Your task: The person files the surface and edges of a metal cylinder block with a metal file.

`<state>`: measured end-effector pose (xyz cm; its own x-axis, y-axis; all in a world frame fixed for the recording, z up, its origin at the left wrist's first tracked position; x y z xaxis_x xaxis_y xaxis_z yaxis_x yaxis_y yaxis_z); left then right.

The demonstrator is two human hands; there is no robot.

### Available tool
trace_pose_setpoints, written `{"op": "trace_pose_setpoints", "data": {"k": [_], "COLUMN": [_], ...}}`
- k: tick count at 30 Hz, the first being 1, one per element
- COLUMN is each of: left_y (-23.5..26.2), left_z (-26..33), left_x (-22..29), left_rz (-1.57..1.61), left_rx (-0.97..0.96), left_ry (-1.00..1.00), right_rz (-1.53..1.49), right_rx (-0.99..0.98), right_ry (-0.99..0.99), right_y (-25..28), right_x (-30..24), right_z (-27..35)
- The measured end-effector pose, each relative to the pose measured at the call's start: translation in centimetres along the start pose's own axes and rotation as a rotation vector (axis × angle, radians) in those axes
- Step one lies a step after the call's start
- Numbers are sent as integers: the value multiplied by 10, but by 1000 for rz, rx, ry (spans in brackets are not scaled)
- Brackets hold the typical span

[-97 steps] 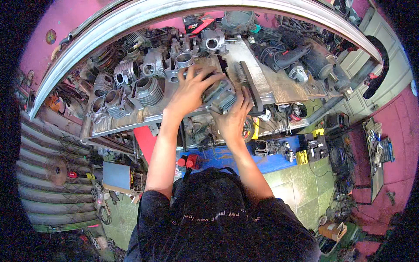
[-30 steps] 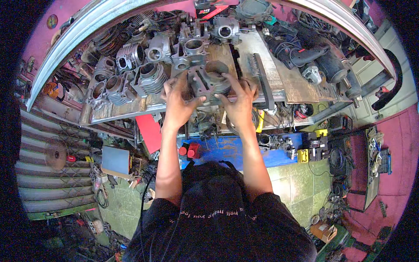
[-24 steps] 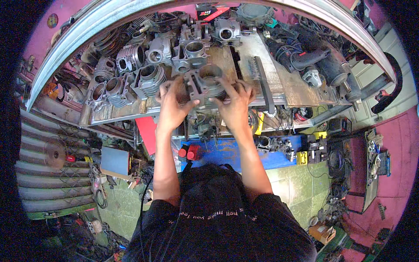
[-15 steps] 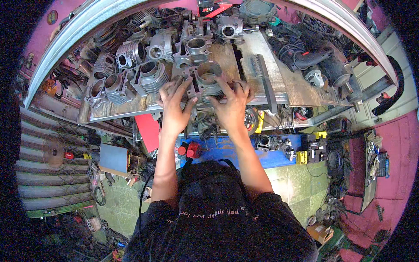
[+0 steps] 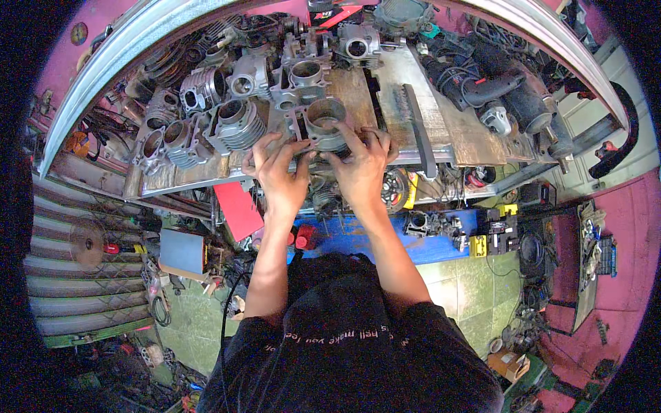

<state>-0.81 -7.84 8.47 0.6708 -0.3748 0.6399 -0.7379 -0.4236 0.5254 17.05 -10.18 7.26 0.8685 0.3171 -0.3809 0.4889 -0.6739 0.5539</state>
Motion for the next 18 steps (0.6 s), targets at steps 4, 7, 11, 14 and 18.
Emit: {"op": "trace_pose_setpoints", "data": {"k": [4, 7, 11, 14, 18], "left_y": [8, 14, 15, 19, 24], "left_z": [-1, -9, -12, -14, -17], "left_x": [8, -3, -9, -19, -26], "left_rz": [-13, 8, -73, -42, -53], "left_rx": [26, 30, 27, 47, 86], "left_ry": [2, 15, 62, 41, 46], "right_rz": [-14, -12, 55, 36, 93], "right_rx": [-20, 2, -45, -51, -62], "right_ry": [-5, 26, 28, 55, 77], "right_y": [-2, -7, -16, -21, -28], "right_x": [-2, -11, -21, -26, -38], "right_z": [-1, -5, -11, -14, -16]}}
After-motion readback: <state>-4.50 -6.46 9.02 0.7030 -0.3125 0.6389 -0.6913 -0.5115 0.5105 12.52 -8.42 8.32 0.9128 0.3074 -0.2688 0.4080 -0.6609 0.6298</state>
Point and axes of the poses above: each hand's wrist, its own z-axis away from the middle knuckle, its own y-axis out of the back of the hand, x = y × z, the point moved 9 cm from there along -z, towards the middle knuckle, and after that the axes turned 15 degrees about y, right-handed, at the moved point
